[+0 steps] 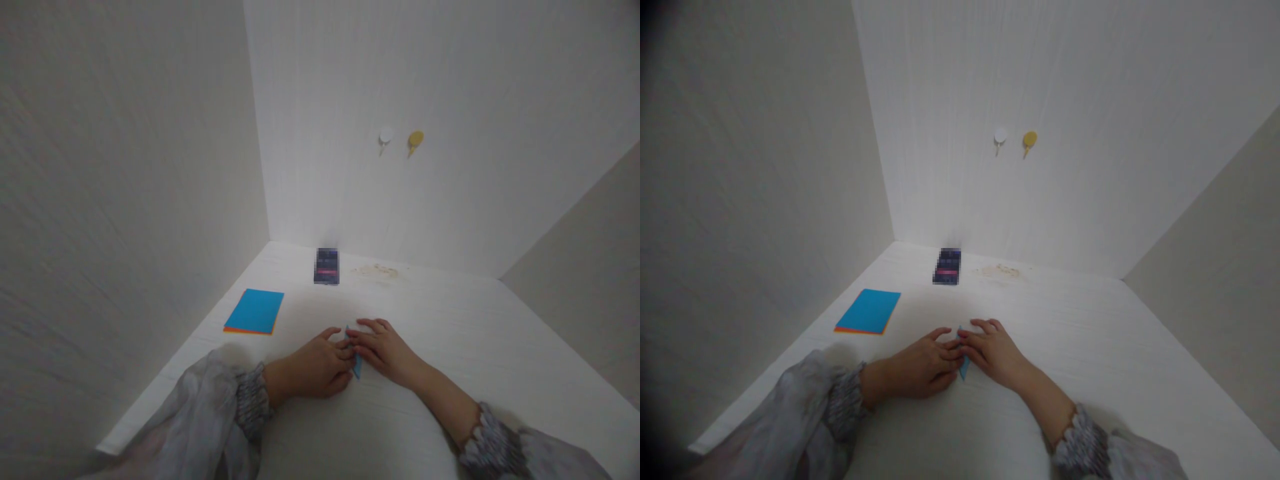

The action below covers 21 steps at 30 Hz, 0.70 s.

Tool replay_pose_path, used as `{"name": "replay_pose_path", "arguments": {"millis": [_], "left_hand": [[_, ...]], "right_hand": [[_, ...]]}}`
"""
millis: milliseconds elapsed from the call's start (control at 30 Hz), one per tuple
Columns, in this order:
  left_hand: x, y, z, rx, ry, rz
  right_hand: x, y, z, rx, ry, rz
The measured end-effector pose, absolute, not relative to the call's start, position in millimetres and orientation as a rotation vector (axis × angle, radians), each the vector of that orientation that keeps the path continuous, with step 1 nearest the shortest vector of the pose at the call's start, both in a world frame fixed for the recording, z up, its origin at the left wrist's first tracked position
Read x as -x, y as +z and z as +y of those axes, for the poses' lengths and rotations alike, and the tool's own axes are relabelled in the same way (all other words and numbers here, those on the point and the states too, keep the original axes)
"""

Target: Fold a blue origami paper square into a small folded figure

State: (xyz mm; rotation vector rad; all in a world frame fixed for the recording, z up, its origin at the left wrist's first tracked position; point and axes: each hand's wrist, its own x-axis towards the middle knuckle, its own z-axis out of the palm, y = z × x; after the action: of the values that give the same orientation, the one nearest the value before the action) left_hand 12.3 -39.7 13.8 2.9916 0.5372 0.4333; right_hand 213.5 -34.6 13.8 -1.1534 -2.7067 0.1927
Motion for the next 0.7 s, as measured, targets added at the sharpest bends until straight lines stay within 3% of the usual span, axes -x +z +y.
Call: {"name": "replay_pose_path", "arguments": {"millis": [333, 700], "left_hand": [[-12.4, 20.6, -39.6, -3.084, 0.331, 0.498], [-9.1, 31.8, -44.8, -3.117, 0.234, 0.477]], "right_hand": [[-205.2, 10.3, -30.1, 1.244, 0.005, -2.674], [-211.9, 16.3, -32.8, 1.275, 0.129, -2.691]]}}
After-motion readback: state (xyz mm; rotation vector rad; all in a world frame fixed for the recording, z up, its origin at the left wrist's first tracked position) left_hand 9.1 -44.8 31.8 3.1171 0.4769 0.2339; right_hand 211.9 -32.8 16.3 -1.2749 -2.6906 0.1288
